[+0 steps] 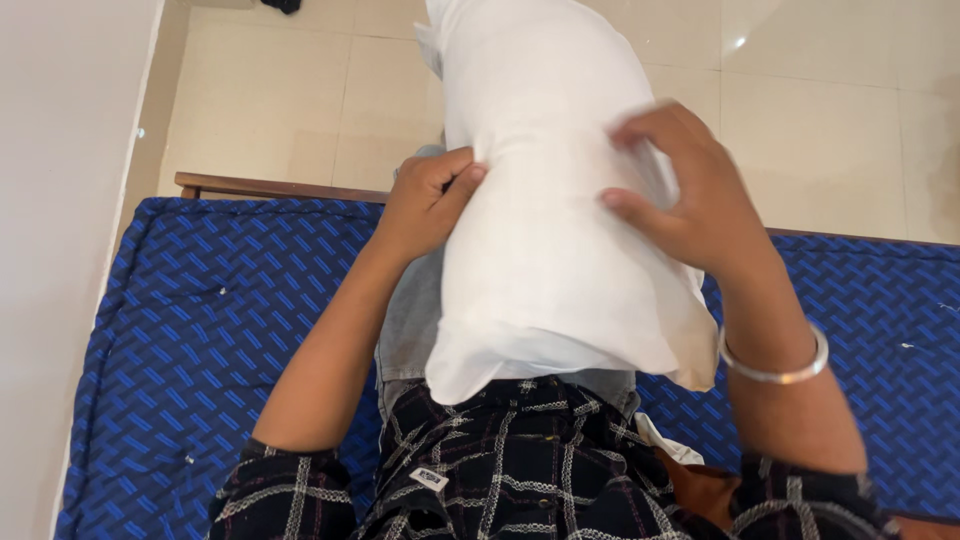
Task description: The person sits on a bed and inserts a white pillow into a white pillowcase by hand, repeatedly adjusting and tucking the fabric to fit the pillow. The person then places the finished pillow aside and begins handling a brown pillow.
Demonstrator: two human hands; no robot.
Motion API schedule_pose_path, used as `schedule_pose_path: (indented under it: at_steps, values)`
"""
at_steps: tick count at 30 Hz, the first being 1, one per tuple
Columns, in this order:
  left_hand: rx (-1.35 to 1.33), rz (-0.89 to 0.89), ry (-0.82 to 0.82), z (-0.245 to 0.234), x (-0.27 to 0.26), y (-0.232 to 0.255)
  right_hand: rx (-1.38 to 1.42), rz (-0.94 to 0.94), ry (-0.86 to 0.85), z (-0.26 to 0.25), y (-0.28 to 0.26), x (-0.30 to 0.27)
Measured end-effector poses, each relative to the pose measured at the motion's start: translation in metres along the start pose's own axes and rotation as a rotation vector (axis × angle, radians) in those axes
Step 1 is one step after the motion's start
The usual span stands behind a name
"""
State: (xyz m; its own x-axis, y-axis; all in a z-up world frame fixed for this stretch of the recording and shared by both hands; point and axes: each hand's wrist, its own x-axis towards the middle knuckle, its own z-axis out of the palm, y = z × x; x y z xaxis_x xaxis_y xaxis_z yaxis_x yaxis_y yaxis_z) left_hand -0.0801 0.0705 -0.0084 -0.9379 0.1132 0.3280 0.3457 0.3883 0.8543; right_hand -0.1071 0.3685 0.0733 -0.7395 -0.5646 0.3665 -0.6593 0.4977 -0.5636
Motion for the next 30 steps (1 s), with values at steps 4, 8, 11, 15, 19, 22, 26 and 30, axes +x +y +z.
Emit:
schedule_pose_path:
  at_steps: [4,8,11,15,19,22,26,30]
  values:
    - [-0.082,0.064,0.177,0.009,0.003,0.016,-0.116,-0.314,-0.203,0.019,-0.02,0.034]
    - [-0.02,0.148,0.22,0.004,0.02,0.019,-0.084,-0.287,-0.276,0.026,-0.019,0.037]
    - [0.085,0.213,0.188,0.003,0.028,0.015,-0.114,-0.252,-0.261,0.028,-0.011,0.024]
    - [0.152,0.204,0.157,0.006,0.048,0.013,-0.112,-0.166,-0.199,0.038,-0.008,0.015]
    - [-0.023,0.031,0.047,0.003,0.054,0.017,-0.096,0.04,-0.097,0.071,-0.014,0.015]
    - [0.024,0.022,-0.022,-0.007,0.042,0.024,-0.014,0.126,-0.073,0.082,-0.01,0.023]
    - [0.175,-0.089,-0.177,-0.028,0.01,0.026,0.125,0.289,-0.012,0.083,0.007,0.038]
    - [0.103,-0.147,-0.18,-0.027,-0.005,0.012,0.235,0.331,0.037,0.076,0.024,0.033]
